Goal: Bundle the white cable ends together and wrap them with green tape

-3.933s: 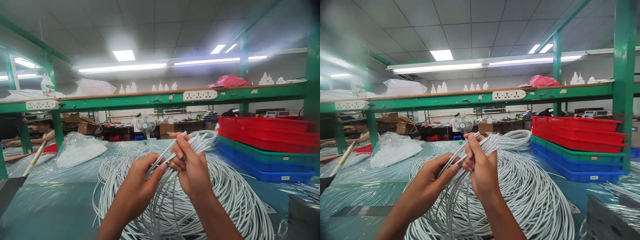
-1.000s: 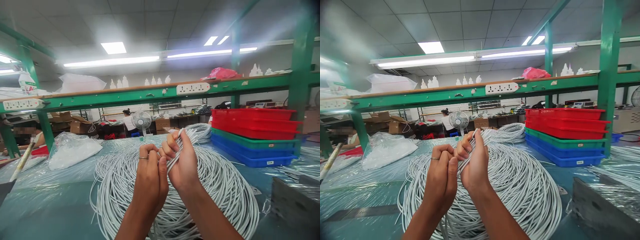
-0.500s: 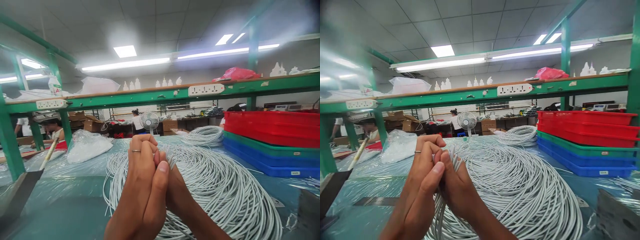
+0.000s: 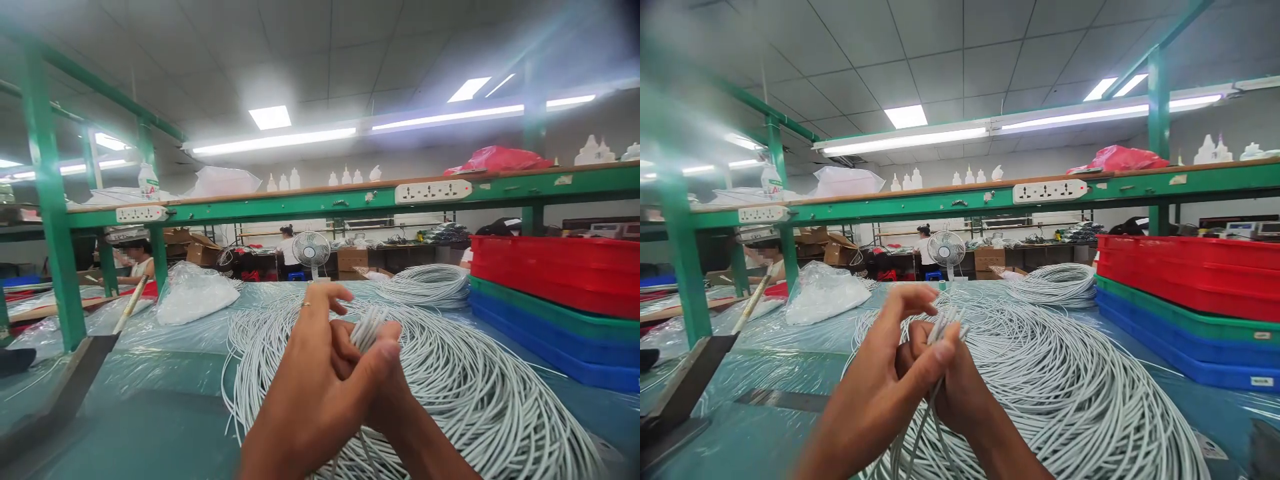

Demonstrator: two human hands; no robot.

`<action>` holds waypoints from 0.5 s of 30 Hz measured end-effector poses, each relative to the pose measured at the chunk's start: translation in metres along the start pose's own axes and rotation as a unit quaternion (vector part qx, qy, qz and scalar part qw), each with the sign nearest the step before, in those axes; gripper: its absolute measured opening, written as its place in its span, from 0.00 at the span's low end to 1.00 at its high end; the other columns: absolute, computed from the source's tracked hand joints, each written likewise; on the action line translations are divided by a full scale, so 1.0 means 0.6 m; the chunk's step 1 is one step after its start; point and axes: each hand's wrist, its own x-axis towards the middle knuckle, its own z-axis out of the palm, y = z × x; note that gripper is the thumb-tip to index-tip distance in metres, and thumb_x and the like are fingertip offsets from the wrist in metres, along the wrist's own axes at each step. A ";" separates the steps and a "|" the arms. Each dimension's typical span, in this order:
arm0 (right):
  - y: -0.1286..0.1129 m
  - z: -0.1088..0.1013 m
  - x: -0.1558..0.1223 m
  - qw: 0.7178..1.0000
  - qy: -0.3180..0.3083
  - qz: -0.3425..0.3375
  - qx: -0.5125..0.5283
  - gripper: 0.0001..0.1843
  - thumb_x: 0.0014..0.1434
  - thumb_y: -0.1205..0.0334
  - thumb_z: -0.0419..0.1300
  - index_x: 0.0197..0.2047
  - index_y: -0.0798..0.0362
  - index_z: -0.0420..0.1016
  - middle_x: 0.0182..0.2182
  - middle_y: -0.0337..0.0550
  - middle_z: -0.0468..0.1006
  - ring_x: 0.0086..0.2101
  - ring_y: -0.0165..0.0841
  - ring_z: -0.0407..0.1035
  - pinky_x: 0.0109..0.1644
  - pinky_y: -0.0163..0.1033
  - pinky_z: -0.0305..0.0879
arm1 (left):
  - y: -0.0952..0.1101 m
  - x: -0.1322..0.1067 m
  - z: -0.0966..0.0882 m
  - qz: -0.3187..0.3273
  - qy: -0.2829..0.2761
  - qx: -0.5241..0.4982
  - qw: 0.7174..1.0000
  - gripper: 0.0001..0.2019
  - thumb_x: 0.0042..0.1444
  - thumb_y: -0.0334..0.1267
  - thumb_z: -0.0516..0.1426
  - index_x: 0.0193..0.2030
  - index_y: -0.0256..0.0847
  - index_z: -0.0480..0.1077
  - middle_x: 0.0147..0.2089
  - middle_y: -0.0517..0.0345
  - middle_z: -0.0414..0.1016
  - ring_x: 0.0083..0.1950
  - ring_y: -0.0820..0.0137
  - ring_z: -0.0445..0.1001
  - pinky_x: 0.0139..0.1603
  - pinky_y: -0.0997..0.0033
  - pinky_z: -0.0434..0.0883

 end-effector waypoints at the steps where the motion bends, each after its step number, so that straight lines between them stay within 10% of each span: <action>1: -0.004 -0.003 -0.001 1.000 -0.016 -0.002 -0.001 0.38 0.44 0.23 0.58 0.19 0.52 0.50 0.16 0.32 0.49 0.20 0.25 0.43 0.25 0.31 0.43 | -0.002 0.002 -0.004 0.001 -0.029 0.000 1.000 0.20 0.58 0.50 0.58 0.54 0.47 0.64 0.39 0.53 0.74 0.40 0.63 0.75 0.37 0.64 0.76; 7: -0.020 -0.013 0.003 0.993 -0.112 0.012 -0.030 0.41 0.38 0.16 0.51 0.18 0.51 0.52 0.15 0.32 0.50 0.17 0.24 0.44 0.20 0.30 0.44 | -0.004 0.011 -0.018 0.038 -0.109 0.035 0.993 0.11 0.54 0.39 0.62 0.45 0.48 0.73 0.51 0.54 0.74 0.48 0.60 0.74 0.45 0.59 0.75; 15: -0.034 -0.006 -0.007 0.997 -0.047 -0.007 -0.068 0.39 0.38 0.20 0.57 0.19 0.54 0.64 0.16 0.39 0.60 0.25 0.34 0.63 0.27 0.35 0.63 | 0.009 0.010 0.002 0.056 -0.083 -0.016 0.995 0.05 0.56 0.31 0.60 0.36 0.46 0.75 0.52 0.61 0.75 0.53 0.65 0.71 0.53 0.59 0.70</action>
